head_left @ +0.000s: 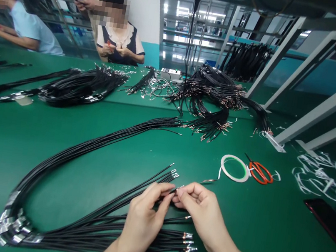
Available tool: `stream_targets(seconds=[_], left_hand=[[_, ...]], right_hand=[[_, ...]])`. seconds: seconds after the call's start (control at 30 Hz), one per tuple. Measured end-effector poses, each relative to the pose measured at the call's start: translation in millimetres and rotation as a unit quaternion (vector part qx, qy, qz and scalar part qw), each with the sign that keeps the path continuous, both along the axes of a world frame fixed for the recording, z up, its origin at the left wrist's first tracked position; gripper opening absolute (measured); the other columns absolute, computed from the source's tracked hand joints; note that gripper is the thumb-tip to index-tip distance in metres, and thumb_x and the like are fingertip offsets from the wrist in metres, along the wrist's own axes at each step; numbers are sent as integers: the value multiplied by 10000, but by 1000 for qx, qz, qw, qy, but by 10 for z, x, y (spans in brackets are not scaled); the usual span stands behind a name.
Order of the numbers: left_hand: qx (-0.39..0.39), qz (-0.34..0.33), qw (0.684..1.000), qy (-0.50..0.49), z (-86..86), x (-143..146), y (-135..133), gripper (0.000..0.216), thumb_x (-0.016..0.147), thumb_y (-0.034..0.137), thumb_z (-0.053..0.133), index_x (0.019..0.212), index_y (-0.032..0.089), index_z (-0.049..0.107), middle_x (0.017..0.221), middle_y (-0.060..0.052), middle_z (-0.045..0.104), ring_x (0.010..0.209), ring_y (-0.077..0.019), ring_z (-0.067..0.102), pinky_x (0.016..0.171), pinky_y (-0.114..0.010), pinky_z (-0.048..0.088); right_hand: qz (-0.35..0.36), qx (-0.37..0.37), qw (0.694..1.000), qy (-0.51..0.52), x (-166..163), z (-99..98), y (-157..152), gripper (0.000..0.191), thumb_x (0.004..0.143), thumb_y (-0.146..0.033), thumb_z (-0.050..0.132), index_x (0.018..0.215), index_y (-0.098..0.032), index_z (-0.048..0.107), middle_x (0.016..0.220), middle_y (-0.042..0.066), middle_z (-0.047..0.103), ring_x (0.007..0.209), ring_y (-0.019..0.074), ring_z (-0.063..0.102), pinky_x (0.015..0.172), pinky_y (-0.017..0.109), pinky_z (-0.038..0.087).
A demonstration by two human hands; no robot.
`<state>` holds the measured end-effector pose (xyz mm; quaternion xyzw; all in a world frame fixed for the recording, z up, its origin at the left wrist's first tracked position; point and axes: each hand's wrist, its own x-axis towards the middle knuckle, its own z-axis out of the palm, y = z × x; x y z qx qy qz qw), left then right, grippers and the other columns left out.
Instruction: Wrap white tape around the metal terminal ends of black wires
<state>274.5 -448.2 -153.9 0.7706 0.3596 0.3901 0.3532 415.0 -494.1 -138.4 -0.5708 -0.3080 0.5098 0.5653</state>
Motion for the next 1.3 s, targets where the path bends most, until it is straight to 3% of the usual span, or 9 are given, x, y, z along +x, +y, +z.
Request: stream_targets(seconds=[0.53, 0.7, 0.83, 1.0, 1.3], left_hand=[[34, -38, 999, 14, 61, -8, -10, 302, 854, 86, 519, 1069, 252, 652, 853, -37, 637, 760, -152, 618, 701, -242, 497], [24, -22, 999, -2, 58, 2, -5, 277, 855, 113, 525, 1064, 230, 665, 798, -41, 618, 718, -156, 601, 659, -254, 491], [-80, 1, 996, -30, 48, 15, 4, 192, 852, 189, 551, 991, 204, 682, 792, -33, 600, 679, -149, 615, 612, -255, 510], [-248, 12, 965, -83, 56, 42, 14, 177, 818, 272, 601, 936, 175, 691, 798, -30, 596, 649, -141, 647, 561, -230, 538], [-367, 32, 919, -141, 154, 81, 68, 193, 710, 237, 706, 858, 114, 690, 623, -25, 668, 504, -99, 597, 518, -194, 520]], right_hand=[[-15, 17, 1000, 18, -32, 4, 7, 245, 733, -381, 713, 682, -154, 636, 677, 31, 680, 701, 174, 651, 700, 289, 525], [-3, 23, 1000, -10, -17, -7, -1, 217, 757, -359, 694, 746, -146, 654, 697, 32, 686, 695, 167, 654, 693, 278, 520], [0, 24, 999, -25, -4, -38, -4, 193, 766, -330, 690, 794, -139, 677, 692, 23, 688, 637, 137, 638, 647, 248, 517], [-7, 8, 999, -35, -3, -65, 3, 193, 765, -325, 691, 778, -133, 689, 667, 19, 679, 555, 108, 607, 551, 210, 496], [-4, 13, 999, -52, -20, -58, 9, 215, 782, -336, 669, 755, -122, 666, 637, 17, 654, 517, 96, 576, 511, 205, 472]])
